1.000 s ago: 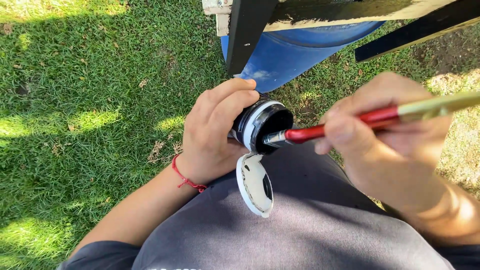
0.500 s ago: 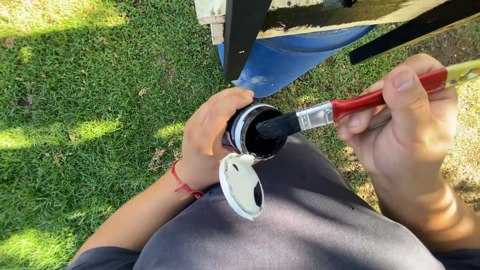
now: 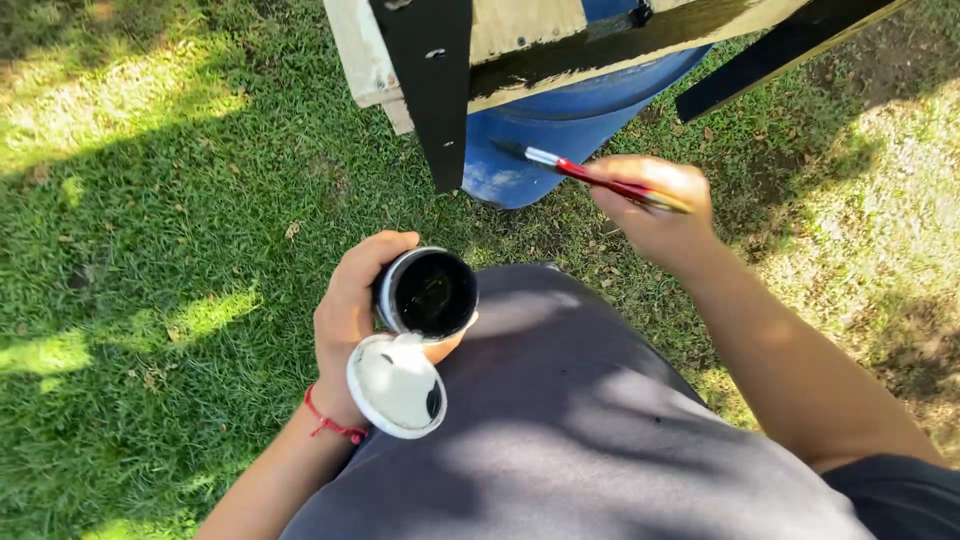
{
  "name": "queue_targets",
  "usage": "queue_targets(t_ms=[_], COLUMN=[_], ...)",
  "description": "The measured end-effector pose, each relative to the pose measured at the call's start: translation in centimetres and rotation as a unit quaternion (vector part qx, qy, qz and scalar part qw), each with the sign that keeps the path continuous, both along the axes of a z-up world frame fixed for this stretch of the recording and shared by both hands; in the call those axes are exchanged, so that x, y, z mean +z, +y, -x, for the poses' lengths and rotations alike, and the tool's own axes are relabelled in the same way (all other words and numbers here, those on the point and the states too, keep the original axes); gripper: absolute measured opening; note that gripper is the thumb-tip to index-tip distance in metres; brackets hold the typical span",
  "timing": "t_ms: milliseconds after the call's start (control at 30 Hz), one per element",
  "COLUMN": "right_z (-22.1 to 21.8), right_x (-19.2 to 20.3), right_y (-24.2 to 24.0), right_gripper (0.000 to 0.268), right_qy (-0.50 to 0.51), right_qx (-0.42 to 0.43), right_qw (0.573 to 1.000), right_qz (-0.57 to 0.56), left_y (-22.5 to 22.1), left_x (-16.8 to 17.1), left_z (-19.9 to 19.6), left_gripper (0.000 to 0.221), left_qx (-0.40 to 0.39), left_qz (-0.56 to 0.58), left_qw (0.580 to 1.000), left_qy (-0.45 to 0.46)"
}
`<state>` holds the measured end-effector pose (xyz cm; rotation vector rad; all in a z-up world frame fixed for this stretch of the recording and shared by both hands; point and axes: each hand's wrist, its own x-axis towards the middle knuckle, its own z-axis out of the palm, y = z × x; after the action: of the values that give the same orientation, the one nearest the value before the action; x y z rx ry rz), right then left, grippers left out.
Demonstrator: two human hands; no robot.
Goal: Painting a wooden pallet structure with black paint using a brush
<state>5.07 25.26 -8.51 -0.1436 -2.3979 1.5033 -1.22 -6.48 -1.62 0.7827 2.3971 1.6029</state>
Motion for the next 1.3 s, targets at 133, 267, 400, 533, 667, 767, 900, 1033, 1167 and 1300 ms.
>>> queue_targets(t_ms=[133,267,400,533,667,767,900,1033,1167,1300], right_z=[3.0,5.0,5.9,4.4,2.9,5.7,6.2,4.2,5.9,5.9], right_x=[-5.9,-9.3,-11.6,-14.2,-13.7,-15.0,-14.1,-13.6,-14.1,-13.2], right_y=[0.2,-0.6,-1.8,-1.3,-3.7,-4.9,-3.3,-2.5,-4.5,-3.8], right_gripper=[0.012,0.019,0.019,0.023,0.014,0.018,0.019,0.016,0.041,0.030], right_qy=[0.056,0.024,0.057,0.200,0.187,0.206,0.244,0.247,0.260,0.225], right_qx=[-0.005,0.015,-0.051,-0.038,0.005,-0.029,-0.058,-0.045,0.030,-0.095], right_qw=[0.993,0.990,0.982,0.973,0.969,0.959,0.953,0.957,0.949,0.953], right_qz=[0.100,0.142,0.170,0.111,0.159,0.195,0.171,0.146,0.179,0.180], left_y=[-0.5,-0.2,-0.3,-0.8,-1.5,-1.1,-1.2,-1.4,-1.2,-1.2], left_x=[-0.6,0.1,-0.5,-0.3,-0.4,0.0,-0.1,-0.3,-0.2,0.2], left_z=[0.1,-0.4,-0.8,-0.1,1.0,1.5,2.0,2.1,2.1,2.0], left_gripper=[0.076,0.071,0.071,0.075,0.080,0.075,0.077,0.079,0.077,0.079], left_qx=[-0.015,0.003,0.025,-0.005,-0.067,-0.081,-0.096,-0.088,-0.097,-0.099], left_qz=[-0.030,0.074,0.129,0.106,0.113,0.123,0.158,0.127,0.106,0.134], left_qw=[0.999,0.996,0.991,0.994,0.991,0.989,0.982,0.987,0.988,0.984], left_qy=[0.021,0.050,0.013,0.016,0.038,0.025,0.039,0.053,0.054,0.069])
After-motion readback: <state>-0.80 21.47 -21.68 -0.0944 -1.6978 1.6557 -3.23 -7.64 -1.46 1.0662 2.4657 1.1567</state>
